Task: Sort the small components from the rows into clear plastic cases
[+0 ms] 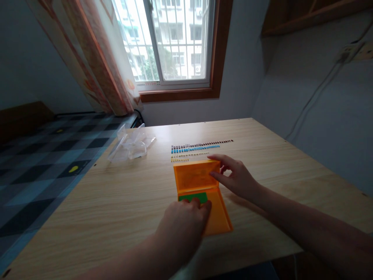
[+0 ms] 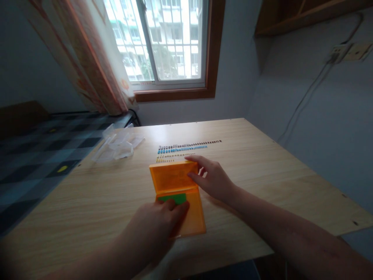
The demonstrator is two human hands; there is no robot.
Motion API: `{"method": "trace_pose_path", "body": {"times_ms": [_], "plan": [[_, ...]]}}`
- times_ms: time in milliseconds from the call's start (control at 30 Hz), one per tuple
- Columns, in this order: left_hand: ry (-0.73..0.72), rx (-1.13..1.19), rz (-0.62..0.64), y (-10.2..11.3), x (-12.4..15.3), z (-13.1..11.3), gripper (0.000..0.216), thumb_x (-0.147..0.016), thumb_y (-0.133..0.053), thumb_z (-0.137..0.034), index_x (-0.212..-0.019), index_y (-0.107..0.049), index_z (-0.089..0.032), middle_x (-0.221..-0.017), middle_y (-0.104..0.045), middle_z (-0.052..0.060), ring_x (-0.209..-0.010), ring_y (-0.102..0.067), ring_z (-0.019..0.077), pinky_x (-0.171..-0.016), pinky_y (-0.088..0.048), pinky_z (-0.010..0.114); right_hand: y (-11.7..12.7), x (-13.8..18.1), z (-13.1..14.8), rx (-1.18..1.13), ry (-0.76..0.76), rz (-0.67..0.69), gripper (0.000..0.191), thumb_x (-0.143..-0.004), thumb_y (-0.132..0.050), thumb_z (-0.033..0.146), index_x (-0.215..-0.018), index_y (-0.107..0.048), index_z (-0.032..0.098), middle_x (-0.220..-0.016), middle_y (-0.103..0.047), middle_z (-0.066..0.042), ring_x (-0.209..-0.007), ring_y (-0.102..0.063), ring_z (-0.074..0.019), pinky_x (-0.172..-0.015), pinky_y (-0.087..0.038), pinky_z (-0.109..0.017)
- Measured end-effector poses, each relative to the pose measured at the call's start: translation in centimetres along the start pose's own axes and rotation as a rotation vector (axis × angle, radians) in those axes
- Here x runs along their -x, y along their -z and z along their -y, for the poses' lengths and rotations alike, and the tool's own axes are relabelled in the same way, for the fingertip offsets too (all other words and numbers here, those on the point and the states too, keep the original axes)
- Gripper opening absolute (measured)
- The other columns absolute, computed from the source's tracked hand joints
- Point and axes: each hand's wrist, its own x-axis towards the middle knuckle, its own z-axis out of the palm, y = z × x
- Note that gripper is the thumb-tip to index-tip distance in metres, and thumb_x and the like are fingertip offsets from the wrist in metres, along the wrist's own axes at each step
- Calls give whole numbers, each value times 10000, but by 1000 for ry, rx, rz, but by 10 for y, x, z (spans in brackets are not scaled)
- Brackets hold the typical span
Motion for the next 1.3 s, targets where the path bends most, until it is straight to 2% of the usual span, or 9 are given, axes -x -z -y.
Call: {"method": "trace_pose_path", "body": {"times_ms": [467,600,800,1033,1300], "plan": [[2,-4,-33,-4,-2,3,341,-901,-534,-57,-1210,-624,-170,-943,-722,135,-808,-747,294,-707,-627,448,0,0,-2,5,9,7,378,-873,-696,219,-1246,-659,260,-1147,-743,-57,-783,-698,-153,-633,-627,-280],[8,-6,-19,-2,-2,1,342,-899,-538,-75,-1217,-621,-169,-965,-725,140,-822,-749,321,-699,-627,478,1,0,-1,10,18,8,379,-875,-695,215,-1250,-657,257,-1152,-742,-59,-777,-694,-148,-636,-627,-275],[7,-14,-26,0,-2,0,317,-912,-520,-80,-1202,-619,-162,-948,-716,133,-811,-746,284,-719,-620,425,1,-1,-1,16,12,5,377,-874,-692,222,-1247,-661,263,-1157,-742,-62,-769,-697,-152,-633,-632,-285],[28,22,-9,1,-2,0,333,-911,-523,-44,-1198,-634,-173,-984,-724,137,-833,-749,315,-714,-624,482,1,-1,-1,7,13,4,375,-863,-699,208,-1232,-671,268,-1116,-753,-49,-746,-694,-145,-631,-629,-276],[29,16,8,2,-2,-1,353,-906,-542,-71,-1237,-623,-162,-990,-723,146,-842,-749,303,-738,-631,463,0,-1,0,3,9,1,372,-861,-701,206,-1229,-672,261,-1094,-756,-49,-742,-687,-144,-626,-622,-273]]}}
